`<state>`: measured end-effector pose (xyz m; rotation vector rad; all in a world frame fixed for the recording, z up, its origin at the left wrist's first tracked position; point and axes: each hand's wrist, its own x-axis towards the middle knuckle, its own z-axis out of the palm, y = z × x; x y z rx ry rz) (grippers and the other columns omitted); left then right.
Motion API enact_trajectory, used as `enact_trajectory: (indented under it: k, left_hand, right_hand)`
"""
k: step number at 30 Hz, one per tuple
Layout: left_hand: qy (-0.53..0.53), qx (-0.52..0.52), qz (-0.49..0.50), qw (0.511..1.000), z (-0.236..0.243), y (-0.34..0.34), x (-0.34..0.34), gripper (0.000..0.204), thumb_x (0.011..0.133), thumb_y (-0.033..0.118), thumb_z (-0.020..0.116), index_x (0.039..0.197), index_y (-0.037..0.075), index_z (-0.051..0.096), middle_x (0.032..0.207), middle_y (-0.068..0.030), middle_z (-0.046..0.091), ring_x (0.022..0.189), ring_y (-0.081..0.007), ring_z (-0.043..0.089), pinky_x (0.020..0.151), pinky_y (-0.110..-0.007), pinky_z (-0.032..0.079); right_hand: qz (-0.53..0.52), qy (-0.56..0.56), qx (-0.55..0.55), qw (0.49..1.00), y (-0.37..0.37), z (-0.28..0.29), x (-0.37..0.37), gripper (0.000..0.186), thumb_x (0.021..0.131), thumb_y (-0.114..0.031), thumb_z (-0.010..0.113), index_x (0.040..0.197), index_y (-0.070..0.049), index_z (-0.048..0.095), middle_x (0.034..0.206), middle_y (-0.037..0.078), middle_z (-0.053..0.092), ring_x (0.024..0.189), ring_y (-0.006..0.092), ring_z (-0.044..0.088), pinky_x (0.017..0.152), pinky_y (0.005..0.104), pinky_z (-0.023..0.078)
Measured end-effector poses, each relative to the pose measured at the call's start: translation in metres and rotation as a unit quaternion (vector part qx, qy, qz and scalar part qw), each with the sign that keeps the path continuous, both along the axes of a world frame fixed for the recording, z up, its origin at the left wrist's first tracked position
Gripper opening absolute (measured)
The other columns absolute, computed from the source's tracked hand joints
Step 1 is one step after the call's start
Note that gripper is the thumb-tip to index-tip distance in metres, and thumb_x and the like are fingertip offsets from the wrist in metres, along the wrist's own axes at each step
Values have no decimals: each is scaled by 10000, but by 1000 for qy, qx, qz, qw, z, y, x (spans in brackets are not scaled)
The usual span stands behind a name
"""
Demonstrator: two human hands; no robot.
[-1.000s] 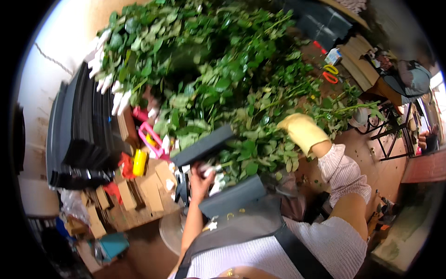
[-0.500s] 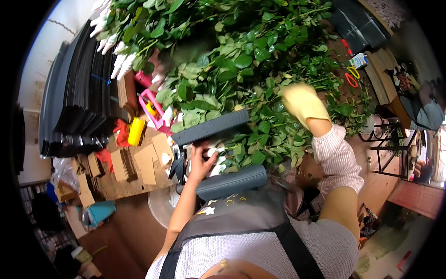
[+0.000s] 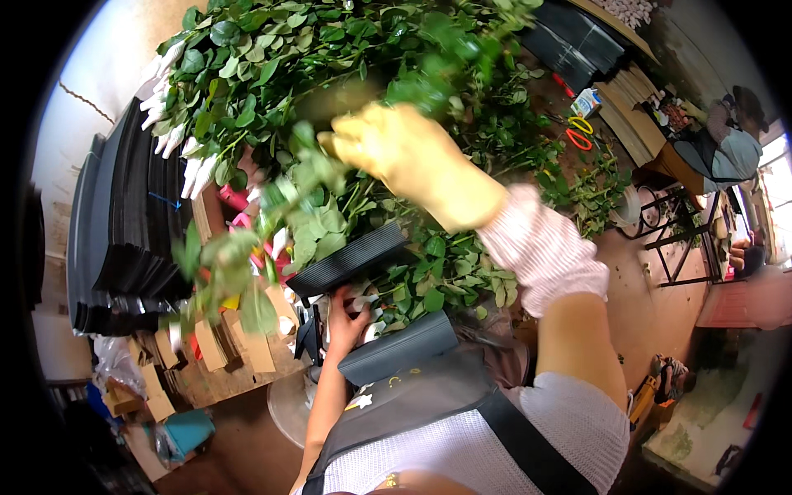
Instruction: The person arranges pink roses and green leaves into a black rectangular box. They place the flowers and leaves inside, adjust their positions, and then close the box lid.
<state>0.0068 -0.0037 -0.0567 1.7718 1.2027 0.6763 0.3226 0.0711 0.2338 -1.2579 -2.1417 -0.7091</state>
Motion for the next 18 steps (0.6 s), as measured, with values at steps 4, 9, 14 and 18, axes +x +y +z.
enact_trajectory:
  k: [4, 9, 14, 18]
  left_hand:
    - [-319, -169, -96, 928, -26, -13, -21, 571, 800, 206, 820, 1315, 70, 614, 1221, -179, 653, 1144, -314, 630, 982, -429, 513]
    - [-85, 44, -114, 989, -28, 0, -9, 559, 737, 215, 841, 1255, 98, 665, 1293, -174, 638, 1218, -365, 588, 1067, -463, 467]
    - [-23, 59, -100, 993, 16, 6, -1, 552, 676, 225, 860, 1193, 121, 696, 1309, -177, 626, 1259, -409, 544, 1129, -492, 415]
    - [78, 105, -165, 978, 24, 6, -1, 528, 711, 252, 849, 1207, 141, 705, 1291, -130, 652, 1290, -361, 534, 1197, -525, 340]
  right_hand:
    - [-19, -55, -235, 970, -92, 22, 20, 265, 819, -97, 647, 1078, -109, 700, 807, 99, 651, 642, 297, 642, 531, 416, 511]
    - [-175, -75, -426, 884, -143, -94, 86, 456, 772, -2, 628, 1195, -136, 737, 1053, 117, 725, 905, 355, 710, 780, 439, 585]
    - [-183, -80, -403, 893, -145, -188, 120, 495, 789, -23, 627, 1260, -149, 715, 1171, 149, 717, 1110, 345, 674, 892, 450, 561]
    - [-219, -61, -426, 876, -109, -61, 28, 338, 890, -97, 655, 1226, -84, 696, 1096, 180, 735, 987, 351, 714, 859, 444, 571]
